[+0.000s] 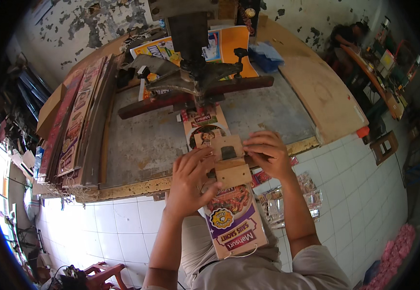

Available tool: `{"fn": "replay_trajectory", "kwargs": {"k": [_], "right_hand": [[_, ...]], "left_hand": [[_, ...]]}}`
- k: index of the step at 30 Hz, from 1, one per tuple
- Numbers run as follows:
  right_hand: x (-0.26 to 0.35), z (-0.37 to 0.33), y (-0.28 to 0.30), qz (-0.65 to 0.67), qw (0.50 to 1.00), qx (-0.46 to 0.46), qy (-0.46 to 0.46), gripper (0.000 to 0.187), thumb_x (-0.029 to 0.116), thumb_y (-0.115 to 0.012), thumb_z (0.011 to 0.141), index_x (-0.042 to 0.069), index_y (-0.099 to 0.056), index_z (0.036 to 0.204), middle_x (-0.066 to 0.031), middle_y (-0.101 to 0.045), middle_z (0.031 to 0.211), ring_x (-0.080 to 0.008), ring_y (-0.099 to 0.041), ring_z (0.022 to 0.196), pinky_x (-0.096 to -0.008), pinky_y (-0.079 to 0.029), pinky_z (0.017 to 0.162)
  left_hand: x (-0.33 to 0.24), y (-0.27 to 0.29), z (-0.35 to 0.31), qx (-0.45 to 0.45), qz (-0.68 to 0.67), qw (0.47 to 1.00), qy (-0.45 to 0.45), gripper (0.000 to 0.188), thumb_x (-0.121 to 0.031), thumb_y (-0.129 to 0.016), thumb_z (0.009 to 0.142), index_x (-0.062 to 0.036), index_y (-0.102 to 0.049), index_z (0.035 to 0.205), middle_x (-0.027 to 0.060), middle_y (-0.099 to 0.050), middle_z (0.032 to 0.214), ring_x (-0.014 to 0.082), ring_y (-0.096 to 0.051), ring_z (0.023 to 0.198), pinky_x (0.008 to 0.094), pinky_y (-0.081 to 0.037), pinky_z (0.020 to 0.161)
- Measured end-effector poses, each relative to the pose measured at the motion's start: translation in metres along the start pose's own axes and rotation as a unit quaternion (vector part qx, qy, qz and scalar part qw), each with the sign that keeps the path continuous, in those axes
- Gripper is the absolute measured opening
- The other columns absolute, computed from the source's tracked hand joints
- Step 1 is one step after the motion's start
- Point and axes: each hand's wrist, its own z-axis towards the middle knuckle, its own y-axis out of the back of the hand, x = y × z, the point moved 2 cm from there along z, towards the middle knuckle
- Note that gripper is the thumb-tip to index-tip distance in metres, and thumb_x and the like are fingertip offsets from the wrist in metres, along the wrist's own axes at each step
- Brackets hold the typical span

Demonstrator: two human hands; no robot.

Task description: The person positions a long strip of printed packaging material on a manual press, applies pressure using a wooden block by hand, and then pulls a lever to operate the machine.

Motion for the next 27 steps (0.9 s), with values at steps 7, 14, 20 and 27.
{"fn": "replay_trajectory", "kwargs": {"k": [7, 14, 20, 27], "right_hand": [[-0.0022, -0.0024, -0.0013, -0.001, 1.0, -0.002, 0.005, 0.028, 0.002, -0.089, 0.086, 0.016, -0.088, 0.11, 0.0057, -0.085, 0.126, -0.0227, -0.071, 0.129, -0.0419, -0.048, 0.104], [0.0002, -0.0022, -0.0001, 0.007, 1.0, -0.004, -0.003, 0.024, 0.0, -0.088, 0.086, 0.014, -0.087, 0.105, 0.0047, -0.086, 0.125, -0.0231, -0.073, 0.127, -0.0424, -0.048, 0.107], [0.0015, -0.0014, 0.0011, 0.011, 1.0, 0.001, -0.008, 0.023, -0.002, -0.087, 0.086, 0.013, -0.086, 0.103, 0.0044, -0.087, 0.124, -0.0216, -0.075, 0.127, -0.0416, -0.049, 0.107], [-0.0006, -0.002, 0.0009, 0.014, 1.0, 0.0, -0.004, 0.021, -0.002, -0.087, 0.087, 0.013, -0.087, 0.101, 0.0042, -0.087, 0.124, -0.0208, -0.076, 0.127, -0.0411, -0.049, 0.106]], "left_hand": [[-0.0056, -0.0073, 0.0099, 0.063, 0.002, 0.997, -0.035, 0.074, -0.045, -0.092, 0.086, -0.0065, -0.071, 0.146, 0.0103, -0.067, 0.158, 0.0322, -0.056, 0.154, 0.0569, -0.037, 0.128], [-0.0061, -0.0071, 0.0103, 0.069, 0.003, 0.997, -0.033, 0.073, -0.044, -0.091, 0.087, -0.0061, -0.071, 0.146, 0.0098, -0.067, 0.16, 0.0319, -0.057, 0.154, 0.0564, -0.038, 0.128], [-0.004, -0.0091, 0.0084, 0.081, -0.016, 0.996, -0.018, 0.076, -0.04, -0.091, 0.086, -0.0067, -0.07, 0.151, 0.0096, -0.066, 0.163, 0.031, -0.052, 0.161, 0.0562, -0.035, 0.132], [-0.0034, -0.0108, 0.0076, 0.081, -0.027, 0.996, -0.012, 0.077, -0.039, -0.093, 0.085, -0.0076, -0.07, 0.151, 0.0084, -0.064, 0.165, 0.0307, -0.051, 0.161, 0.0557, -0.035, 0.132]]}}
